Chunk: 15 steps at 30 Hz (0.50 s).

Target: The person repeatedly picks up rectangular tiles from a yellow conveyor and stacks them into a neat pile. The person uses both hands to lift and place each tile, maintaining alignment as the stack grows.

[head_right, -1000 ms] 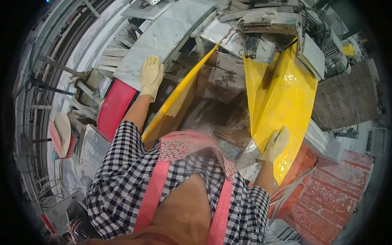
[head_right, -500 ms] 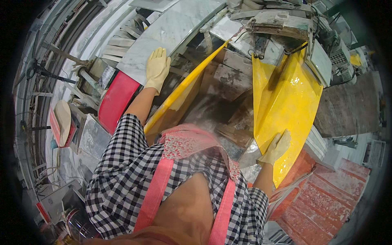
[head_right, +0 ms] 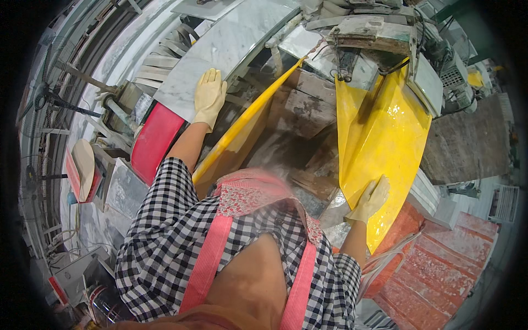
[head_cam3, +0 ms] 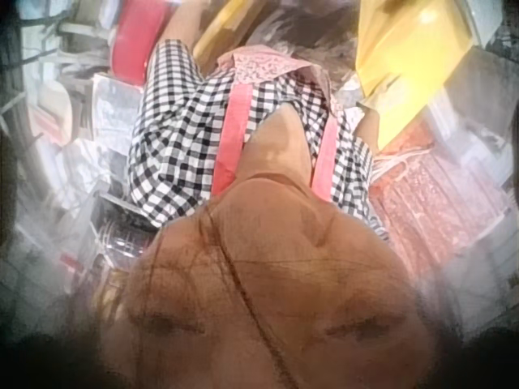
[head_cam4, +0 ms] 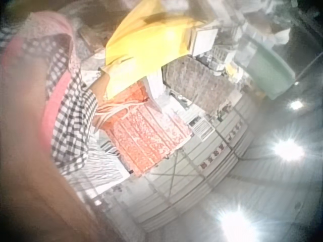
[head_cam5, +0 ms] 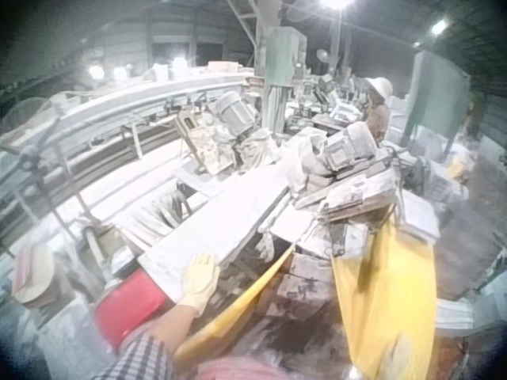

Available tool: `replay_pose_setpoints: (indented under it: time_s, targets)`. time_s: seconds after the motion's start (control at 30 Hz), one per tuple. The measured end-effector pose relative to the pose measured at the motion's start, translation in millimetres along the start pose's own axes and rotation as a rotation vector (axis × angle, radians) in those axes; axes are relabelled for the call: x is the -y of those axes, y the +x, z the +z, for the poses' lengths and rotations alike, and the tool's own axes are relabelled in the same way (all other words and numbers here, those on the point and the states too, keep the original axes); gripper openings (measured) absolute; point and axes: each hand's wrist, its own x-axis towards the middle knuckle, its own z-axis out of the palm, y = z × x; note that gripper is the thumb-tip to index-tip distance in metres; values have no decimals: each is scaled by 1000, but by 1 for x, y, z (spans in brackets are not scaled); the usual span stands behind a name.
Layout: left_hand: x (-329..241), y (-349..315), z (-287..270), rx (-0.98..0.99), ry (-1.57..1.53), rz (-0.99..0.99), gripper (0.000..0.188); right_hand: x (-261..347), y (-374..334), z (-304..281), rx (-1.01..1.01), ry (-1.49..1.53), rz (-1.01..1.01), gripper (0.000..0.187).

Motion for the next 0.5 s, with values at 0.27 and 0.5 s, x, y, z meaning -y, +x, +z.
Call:
replay_pose_setpoints:
  time_s: [0.27,0.5]
  targets:
    - [0,0,0,20,-25,-3,41,-6,-2,6,-2,-29,59,45]
    - [0,-1,2,20,-12,3,45,1,-2,1,-1,3,80,43]
